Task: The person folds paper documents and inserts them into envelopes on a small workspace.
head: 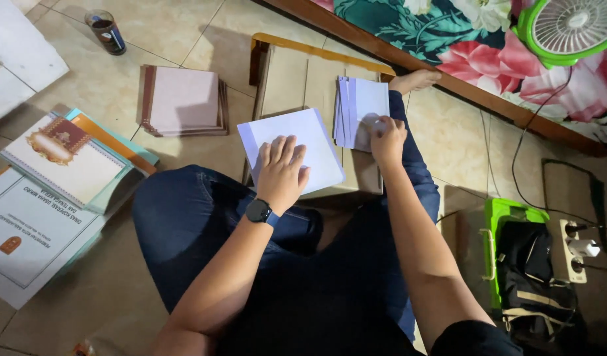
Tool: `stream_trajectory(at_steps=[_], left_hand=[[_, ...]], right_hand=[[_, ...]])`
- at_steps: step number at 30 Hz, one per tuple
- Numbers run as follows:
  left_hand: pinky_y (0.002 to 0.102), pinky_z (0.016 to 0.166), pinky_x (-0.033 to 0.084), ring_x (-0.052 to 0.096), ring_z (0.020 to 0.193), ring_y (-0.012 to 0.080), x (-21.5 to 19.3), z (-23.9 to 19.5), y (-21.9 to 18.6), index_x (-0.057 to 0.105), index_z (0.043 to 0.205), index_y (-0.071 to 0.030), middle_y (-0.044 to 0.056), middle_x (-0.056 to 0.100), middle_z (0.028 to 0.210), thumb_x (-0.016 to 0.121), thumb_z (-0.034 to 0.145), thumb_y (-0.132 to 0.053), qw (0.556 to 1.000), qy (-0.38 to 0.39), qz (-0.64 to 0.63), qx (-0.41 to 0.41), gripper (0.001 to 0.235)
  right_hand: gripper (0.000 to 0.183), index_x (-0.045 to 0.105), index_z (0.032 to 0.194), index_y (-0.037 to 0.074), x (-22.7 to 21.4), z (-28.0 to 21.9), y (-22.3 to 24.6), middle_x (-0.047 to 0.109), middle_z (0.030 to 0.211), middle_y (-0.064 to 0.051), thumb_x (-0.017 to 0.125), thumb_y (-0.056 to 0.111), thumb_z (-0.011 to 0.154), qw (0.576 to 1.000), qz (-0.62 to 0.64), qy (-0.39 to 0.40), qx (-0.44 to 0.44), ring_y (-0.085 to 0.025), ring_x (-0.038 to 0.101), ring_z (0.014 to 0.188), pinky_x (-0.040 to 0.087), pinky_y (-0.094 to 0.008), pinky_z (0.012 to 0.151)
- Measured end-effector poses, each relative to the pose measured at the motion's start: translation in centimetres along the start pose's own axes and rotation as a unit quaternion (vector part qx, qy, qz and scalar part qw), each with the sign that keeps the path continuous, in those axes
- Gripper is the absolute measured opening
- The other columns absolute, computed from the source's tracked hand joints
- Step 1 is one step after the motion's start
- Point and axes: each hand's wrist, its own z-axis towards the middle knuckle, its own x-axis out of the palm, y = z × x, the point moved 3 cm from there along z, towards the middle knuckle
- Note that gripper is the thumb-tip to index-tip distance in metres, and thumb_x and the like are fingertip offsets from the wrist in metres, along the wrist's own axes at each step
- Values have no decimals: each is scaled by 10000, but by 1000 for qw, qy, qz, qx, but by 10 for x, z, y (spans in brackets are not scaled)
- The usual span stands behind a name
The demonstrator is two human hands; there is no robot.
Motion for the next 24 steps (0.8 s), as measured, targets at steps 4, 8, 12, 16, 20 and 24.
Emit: stream_trajectory(at_steps=[4,8,12,16,20,24], left_hand=[[532,1204,188,398,1442,317,4,-2,6,569,1419,-84,172,508,1508,558,997,-455,999,38,-12,-16,562],[515,1232,132,386,1468,309,6,-4,8,532,1448,-18,181,486,1545,536,1012,-486,998,53,-29,-34,640],[506,1241,119,384,1473,301,4,-4,9,516,1456,1,173,482,1555,540,1002,-492,997,55,-34,-36,671],[508,1237,127,386,1470,295,7,-5,11,519,1455,4,164,486,1551,552,1001,-481,997,43,-44,-36,665],[515,1228,156,392,1465,306,6,-5,11,533,1436,14,168,488,1546,559,992,-457,996,47,-65,-39,648],[533,1218,212,424,1446,316,8,-5,14,548,1410,4,166,503,1526,662,907,-373,995,46,-76,-42,639]], right_hand=[[465,672,1159,214,-10,-17,13,500,1215,-41,845,208,728,997,-63,-52,-8,-374,548,1104,577,-563,806],[458,682,1214,228,-31,-61,61,532,1256,-76,814,235,776,996,-55,-30,-70,-402,563,1101,577,-592,782],[395,701,1233,273,-17,-107,91,616,1152,-55,720,424,868,990,-23,87,-110,-390,656,1002,591,-569,756],[572,589,1429,192,-34,-118,115,574,1381,-116,601,509,953,980,-30,193,-42,-402,575,1248,504,-640,947],[621,501,1508,132,-43,-118,118,553,1447,-118,587,453,982,975,5,222,-27,-368,556,1301,455,-627,1016],[594,492,1513,110,-85,-126,158,607,1385,-185,618,137,933,982,97,135,-87,-414,570,1273,415,-576,1041]])
